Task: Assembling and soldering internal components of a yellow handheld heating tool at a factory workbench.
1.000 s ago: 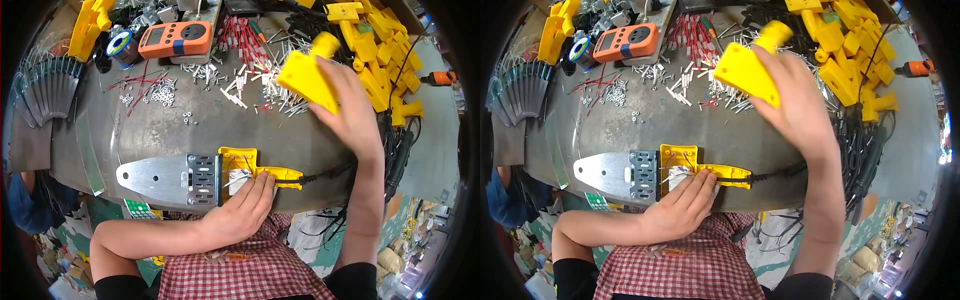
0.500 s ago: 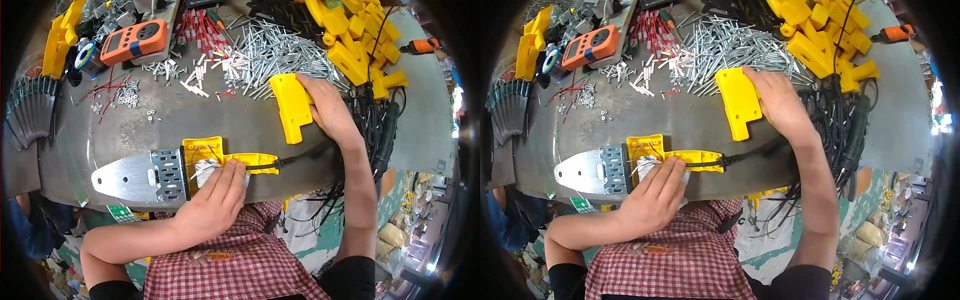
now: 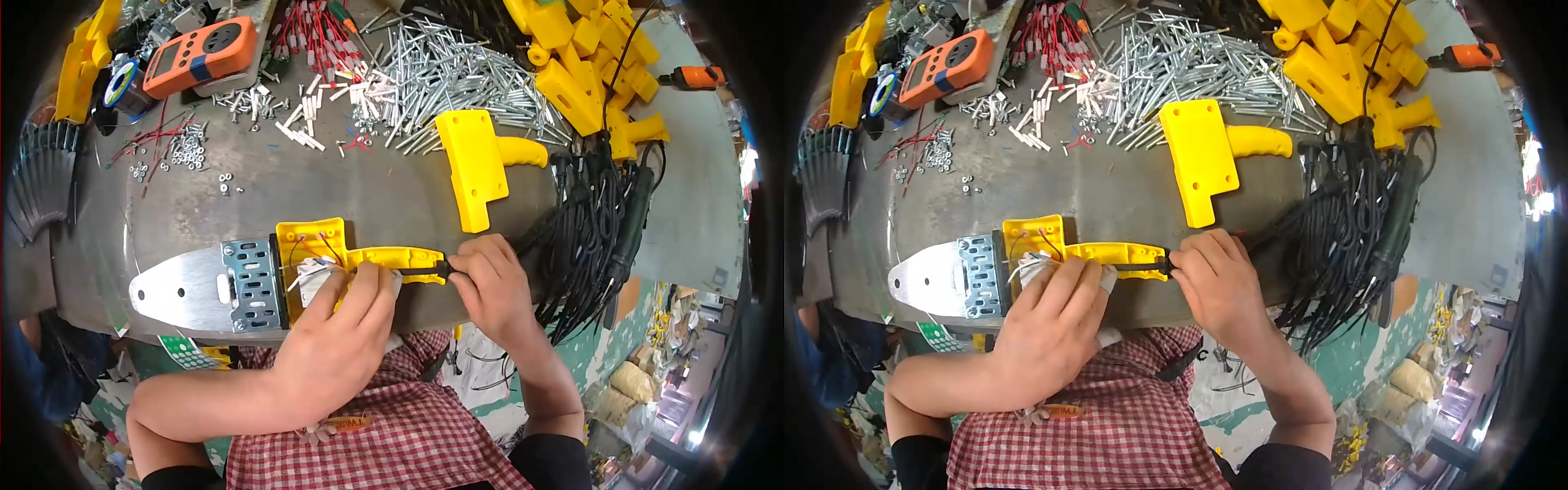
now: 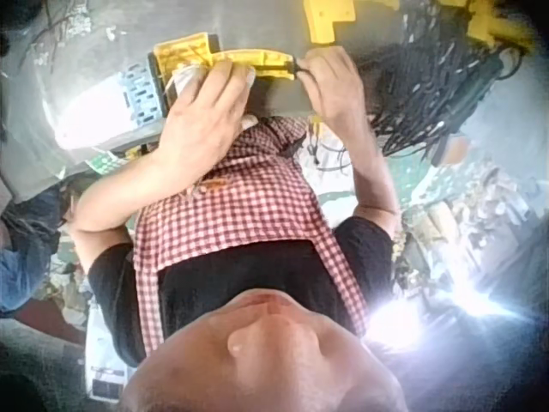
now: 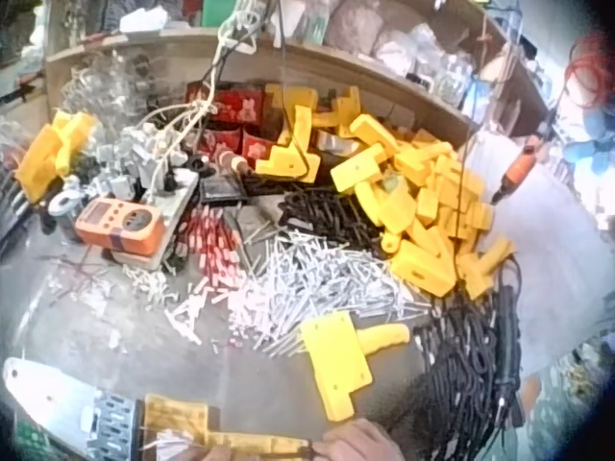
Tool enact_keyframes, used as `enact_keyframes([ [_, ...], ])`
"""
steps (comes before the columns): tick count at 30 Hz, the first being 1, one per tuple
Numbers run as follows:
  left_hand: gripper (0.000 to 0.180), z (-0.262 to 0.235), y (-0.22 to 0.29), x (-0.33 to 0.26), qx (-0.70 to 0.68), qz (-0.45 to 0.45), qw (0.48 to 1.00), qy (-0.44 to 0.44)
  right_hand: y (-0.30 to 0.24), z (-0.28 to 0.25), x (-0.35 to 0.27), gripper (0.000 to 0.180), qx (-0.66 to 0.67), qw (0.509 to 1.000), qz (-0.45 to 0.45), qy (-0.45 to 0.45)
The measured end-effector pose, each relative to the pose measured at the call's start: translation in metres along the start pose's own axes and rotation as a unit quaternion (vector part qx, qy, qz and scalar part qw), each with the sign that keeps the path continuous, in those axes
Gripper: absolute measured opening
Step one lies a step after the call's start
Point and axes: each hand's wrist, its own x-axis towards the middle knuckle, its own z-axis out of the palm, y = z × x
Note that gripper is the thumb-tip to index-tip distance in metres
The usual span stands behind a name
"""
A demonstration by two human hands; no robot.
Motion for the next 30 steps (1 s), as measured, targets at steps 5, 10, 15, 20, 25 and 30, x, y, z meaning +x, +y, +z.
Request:
enact_keyframes([
  [5,0.059,0.005,0.007,0.006,-0.004,-0.043,0.999,-0.012,0.004,-0.002,0.004,0.022,0.0,1.0,-0.012,-0.013],
  [10,0.047,0.003,0.004,0.011,0.041,0.003,0.999,-0.008,0.005,-0.003,0.003,0.022,0.006,1.0,-0.01,-0.024],
  [15,0.046,0.005,0.007,0.014,0.043,-0.004,0.999,-0.021,0.005,-0.014,0.007,0.018,-0.007,1.0,-0.011,-0.025],
  [20,0.047,0.012,0.008,0.009,0.041,-0.01,0.999,-0.005,0.046,-0.043,0.063,0.014,-0.135,0.981,-0.029,0.136],
  [25,0.05,0.01,0.005,0.012,0.044,0.001,0.999,0.016,0.083,-0.037,0.087,0.033,-0.236,0.965,-0.11,0.02],
  [30,0.05,0.012,0.006,0.011,0.058,-0.002,0.998,0.004,0.024,-0.034,0.038,0.032,0.298,0.941,0.149,0.054],
])
